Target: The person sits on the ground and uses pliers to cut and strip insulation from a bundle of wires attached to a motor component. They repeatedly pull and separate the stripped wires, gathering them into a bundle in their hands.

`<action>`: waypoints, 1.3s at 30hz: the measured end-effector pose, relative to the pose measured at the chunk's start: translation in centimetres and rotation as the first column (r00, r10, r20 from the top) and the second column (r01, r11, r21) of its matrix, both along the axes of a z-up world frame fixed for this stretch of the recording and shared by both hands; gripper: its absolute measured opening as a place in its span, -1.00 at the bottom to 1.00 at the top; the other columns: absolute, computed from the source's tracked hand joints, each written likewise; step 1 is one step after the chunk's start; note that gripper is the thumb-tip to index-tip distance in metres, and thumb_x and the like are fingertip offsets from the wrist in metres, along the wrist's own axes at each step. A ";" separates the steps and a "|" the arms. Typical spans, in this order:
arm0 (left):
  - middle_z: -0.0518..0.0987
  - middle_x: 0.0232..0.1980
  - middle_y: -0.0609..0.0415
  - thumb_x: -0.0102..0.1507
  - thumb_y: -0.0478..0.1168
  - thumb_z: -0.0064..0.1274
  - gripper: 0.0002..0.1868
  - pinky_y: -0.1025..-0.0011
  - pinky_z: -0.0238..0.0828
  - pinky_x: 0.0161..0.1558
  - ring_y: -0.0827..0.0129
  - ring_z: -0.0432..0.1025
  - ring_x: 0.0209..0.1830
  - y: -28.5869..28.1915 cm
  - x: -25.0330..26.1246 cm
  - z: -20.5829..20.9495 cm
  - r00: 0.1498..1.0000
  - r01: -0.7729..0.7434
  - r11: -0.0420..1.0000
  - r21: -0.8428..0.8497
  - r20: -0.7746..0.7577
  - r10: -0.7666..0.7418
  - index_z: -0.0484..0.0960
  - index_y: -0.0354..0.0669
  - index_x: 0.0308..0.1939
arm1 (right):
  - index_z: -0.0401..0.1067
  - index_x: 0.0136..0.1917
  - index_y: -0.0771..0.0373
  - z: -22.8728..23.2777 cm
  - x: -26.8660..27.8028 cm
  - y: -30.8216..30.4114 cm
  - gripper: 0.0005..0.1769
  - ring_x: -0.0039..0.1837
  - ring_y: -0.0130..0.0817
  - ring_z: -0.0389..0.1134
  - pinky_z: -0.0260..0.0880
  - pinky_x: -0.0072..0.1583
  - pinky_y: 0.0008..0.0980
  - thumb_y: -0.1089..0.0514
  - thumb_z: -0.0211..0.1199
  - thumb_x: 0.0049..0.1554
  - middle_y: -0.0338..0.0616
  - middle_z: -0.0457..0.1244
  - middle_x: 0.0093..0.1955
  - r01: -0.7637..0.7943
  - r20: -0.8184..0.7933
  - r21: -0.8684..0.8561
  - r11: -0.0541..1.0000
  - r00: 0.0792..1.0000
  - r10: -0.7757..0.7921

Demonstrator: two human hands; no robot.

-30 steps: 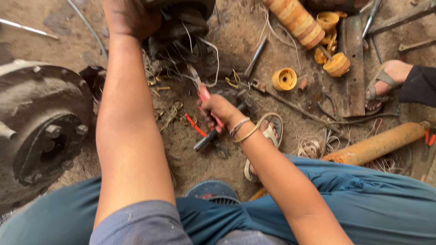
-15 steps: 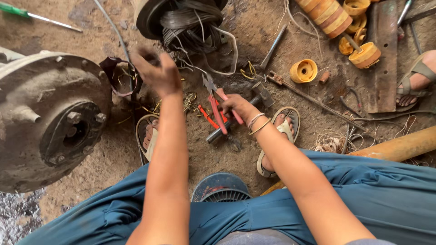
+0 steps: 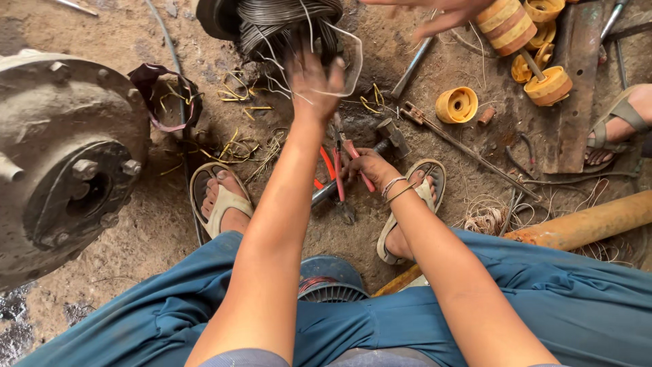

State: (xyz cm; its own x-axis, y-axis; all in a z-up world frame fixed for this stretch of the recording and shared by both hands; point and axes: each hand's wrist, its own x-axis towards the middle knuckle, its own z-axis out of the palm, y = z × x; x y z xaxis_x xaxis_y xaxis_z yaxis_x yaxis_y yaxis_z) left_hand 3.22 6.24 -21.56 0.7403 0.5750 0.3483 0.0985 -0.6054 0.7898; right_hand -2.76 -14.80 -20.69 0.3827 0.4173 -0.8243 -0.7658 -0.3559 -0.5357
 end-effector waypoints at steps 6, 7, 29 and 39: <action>0.54 0.00 -0.48 0.34 0.03 0.09 -0.48 -0.16 0.48 -0.02 -0.32 0.48 0.02 3.4 5.0 -7.8 0.965 -0.173 0.980 0.097 -0.183 0.189 0.59 -0.47 0.04 | 0.43 -0.02 0.44 -2.6 -0.6 -1.9 -0.75 -0.12 -0.26 0.50 0.47 -0.15 -0.36 0.38 0.08 0.01 -0.03 0.36 -0.17 0.087 -0.056 0.010 0.996 0.995 -0.086; 0.57 -0.13 -0.37 0.34 0.00 0.05 -0.58 -0.04 0.50 -0.13 -0.18 0.51 -0.13 3.9 5.6 -8.4 0.946 -0.106 0.994 0.000 -0.308 0.101 0.61 -0.38 -0.10 | 0.42 -0.04 0.45 -2.5 -0.5 -1.9 -0.77 -0.11 -0.25 0.50 0.47 -0.15 -0.35 0.38 0.08 0.02 -0.03 0.34 -0.19 0.084 -0.043 0.021 0.996 0.996 -0.083; 0.63 -0.32 -0.15 0.31 -0.15 0.02 -0.79 0.15 0.47 -0.34 0.05 0.51 -0.38 9.8 2.8 -7.0 0.887 0.203 0.977 0.066 -0.435 -0.155 0.66 -0.20 -0.27 | 0.43 0.04 0.33 -2.1 1.6 0.1 -0.50 -0.06 -0.15 0.48 0.49 -0.12 -0.25 0.45 0.07 -0.22 -0.05 0.39 -0.09 0.363 -0.336 0.188 0.912 0.897 -0.288; 0.63 -0.27 -0.16 0.29 -0.17 0.05 -0.82 0.11 0.45 -0.30 0.01 0.50 -0.32 10.0 3.6 -8.6 0.874 0.176 0.977 0.124 -0.477 -0.097 0.65 -0.19 -0.20 | 0.51 -0.17 0.46 -5.8 0.8 1.3 -0.78 -0.17 -0.22 0.42 0.46 -0.06 -0.29 0.33 0.25 -0.13 0.05 0.39 -0.20 0.137 -0.040 0.153 0.979 0.990 -0.133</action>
